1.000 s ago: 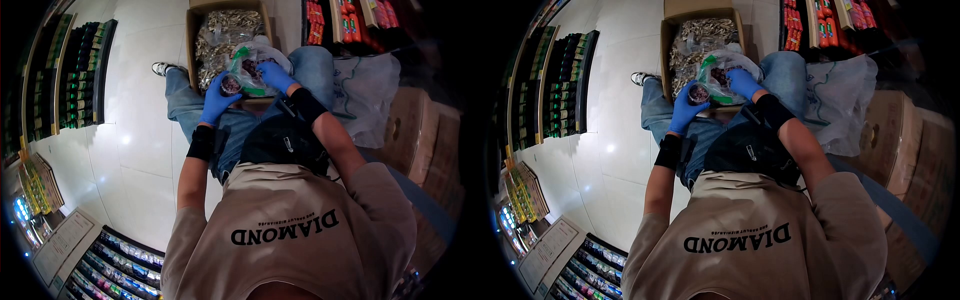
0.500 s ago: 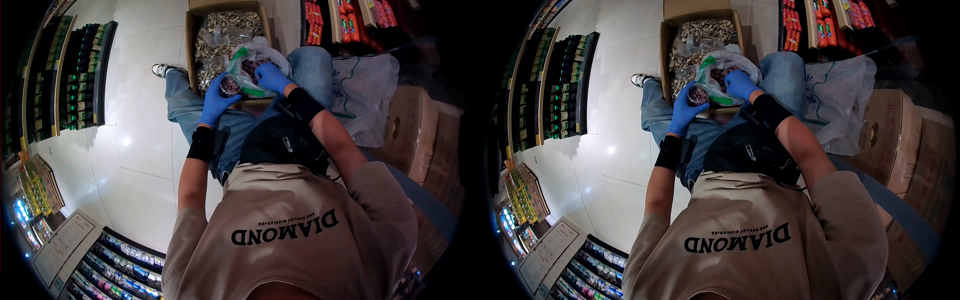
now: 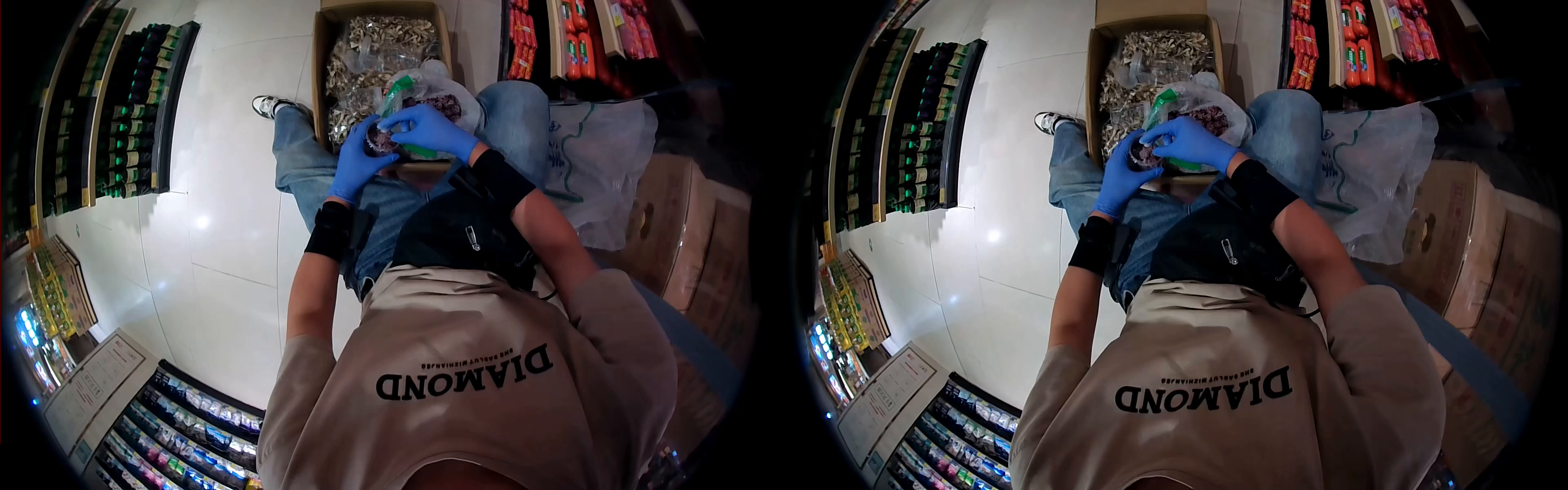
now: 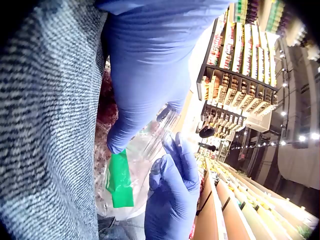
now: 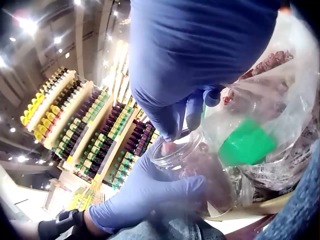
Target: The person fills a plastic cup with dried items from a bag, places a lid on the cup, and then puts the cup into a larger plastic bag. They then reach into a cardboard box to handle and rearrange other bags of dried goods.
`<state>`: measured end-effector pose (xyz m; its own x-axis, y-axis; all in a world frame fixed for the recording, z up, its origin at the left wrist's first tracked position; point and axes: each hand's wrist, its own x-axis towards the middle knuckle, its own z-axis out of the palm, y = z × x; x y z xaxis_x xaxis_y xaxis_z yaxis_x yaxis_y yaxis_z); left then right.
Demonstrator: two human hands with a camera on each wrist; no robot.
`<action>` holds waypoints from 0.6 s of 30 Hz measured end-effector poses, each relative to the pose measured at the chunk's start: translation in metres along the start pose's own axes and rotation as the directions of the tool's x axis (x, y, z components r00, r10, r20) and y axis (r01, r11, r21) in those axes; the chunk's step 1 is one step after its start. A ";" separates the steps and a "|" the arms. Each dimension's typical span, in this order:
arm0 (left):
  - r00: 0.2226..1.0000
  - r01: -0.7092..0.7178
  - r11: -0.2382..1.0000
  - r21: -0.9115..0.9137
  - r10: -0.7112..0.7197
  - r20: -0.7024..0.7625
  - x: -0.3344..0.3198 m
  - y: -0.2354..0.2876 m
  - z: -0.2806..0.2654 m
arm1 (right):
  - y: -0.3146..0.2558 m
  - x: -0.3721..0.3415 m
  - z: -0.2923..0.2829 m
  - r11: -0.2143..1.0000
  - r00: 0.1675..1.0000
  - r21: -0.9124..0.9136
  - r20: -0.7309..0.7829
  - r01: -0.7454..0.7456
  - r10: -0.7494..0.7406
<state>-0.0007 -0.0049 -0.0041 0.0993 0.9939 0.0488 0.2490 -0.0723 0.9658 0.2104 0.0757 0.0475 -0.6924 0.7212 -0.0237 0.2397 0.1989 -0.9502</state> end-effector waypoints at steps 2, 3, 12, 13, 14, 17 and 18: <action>1.000 -0.010 1.000 0.020 0.010 -0.012 0.000 0.001 -0.001 | 0.013 0.001 0.003 0.996 0.996 0.050 -0.049 0.076 -0.074; 1.000 -0.008 1.000 0.020 0.009 -0.014 -0.001 0.002 -0.001 | 0.012 0.000 0.001 0.996 0.996 0.051 -0.047 0.076 -0.074; 1.000 -0.019 0.994 0.110 0.021 -0.019 0.001 0.006 -0.001 | 0.085 -0.005 -0.020 0.927 0.928 -0.356 -0.372 -0.120 -0.022; 0.999 -0.027 0.994 0.102 0.029 -0.018 0.001 0.006 -0.001 | 0.087 -0.007 -0.020 0.839 0.935 -0.505 -0.354 -0.200 0.011; 0.999 -0.036 0.995 0.093 0.038 -0.017 0.001 0.006 -0.001 | 0.089 -0.009 -0.019 0.721 0.939 -0.639 -0.341 -0.268 0.047; 0.999 -0.029 0.996 0.082 0.031 -0.013 0.002 0.005 0.000 | 0.102 -0.007 -0.013 0.692 0.937 -0.673 -0.350 -0.261 0.012; 0.999 -0.030 0.996 0.081 0.031 -0.012 0.001 0.006 0.000 | 0.098 -0.008 -0.012 0.692 0.936 -0.673 -0.351 -0.262 0.013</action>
<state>0.0007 -0.0038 0.0014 0.0951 0.9921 0.0818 0.3234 -0.1085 0.9400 0.2481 0.0975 -0.0415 -0.4066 0.9106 0.0744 0.8050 0.3956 -0.4422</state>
